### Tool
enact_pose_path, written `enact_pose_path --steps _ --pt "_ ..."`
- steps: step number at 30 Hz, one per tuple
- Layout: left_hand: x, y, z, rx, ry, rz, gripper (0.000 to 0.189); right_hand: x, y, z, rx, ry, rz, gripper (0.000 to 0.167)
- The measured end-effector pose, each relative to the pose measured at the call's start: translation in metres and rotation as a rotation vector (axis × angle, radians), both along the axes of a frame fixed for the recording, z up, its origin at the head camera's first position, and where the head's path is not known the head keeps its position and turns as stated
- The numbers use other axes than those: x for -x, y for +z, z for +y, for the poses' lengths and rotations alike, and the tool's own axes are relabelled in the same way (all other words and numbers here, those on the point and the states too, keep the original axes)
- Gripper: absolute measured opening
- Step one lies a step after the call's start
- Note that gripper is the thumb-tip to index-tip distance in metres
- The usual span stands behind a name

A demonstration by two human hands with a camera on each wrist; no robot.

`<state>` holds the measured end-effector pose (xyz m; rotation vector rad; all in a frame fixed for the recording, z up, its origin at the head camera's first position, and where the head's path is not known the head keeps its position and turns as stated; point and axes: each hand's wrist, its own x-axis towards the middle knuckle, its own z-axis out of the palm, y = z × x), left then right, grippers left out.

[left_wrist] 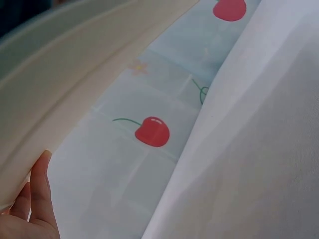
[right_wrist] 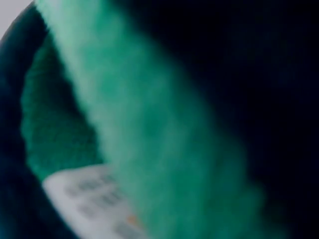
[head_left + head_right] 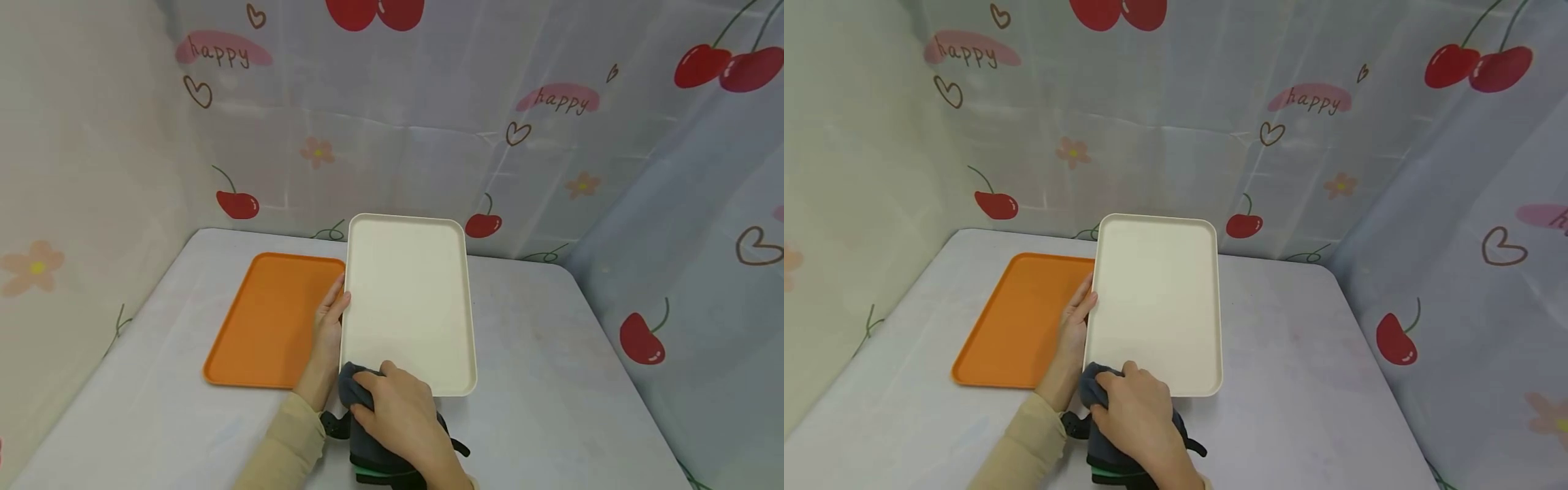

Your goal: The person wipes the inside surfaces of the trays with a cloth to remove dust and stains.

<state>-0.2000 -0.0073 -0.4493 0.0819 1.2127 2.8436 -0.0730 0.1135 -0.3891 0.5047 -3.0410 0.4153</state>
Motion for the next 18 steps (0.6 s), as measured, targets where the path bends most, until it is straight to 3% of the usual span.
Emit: enact_pose_path --steps 11,18 --pt "0.002 0.001 0.001 -0.007 0.013 0.015 0.049 -0.005 0.000 0.022 0.043 -0.058 -0.036 0.034" --pt "0.004 0.000 -0.001 0.007 0.023 0.026 0.049 -0.009 -0.001 0.045 0.053 -0.168 -0.035 0.035"
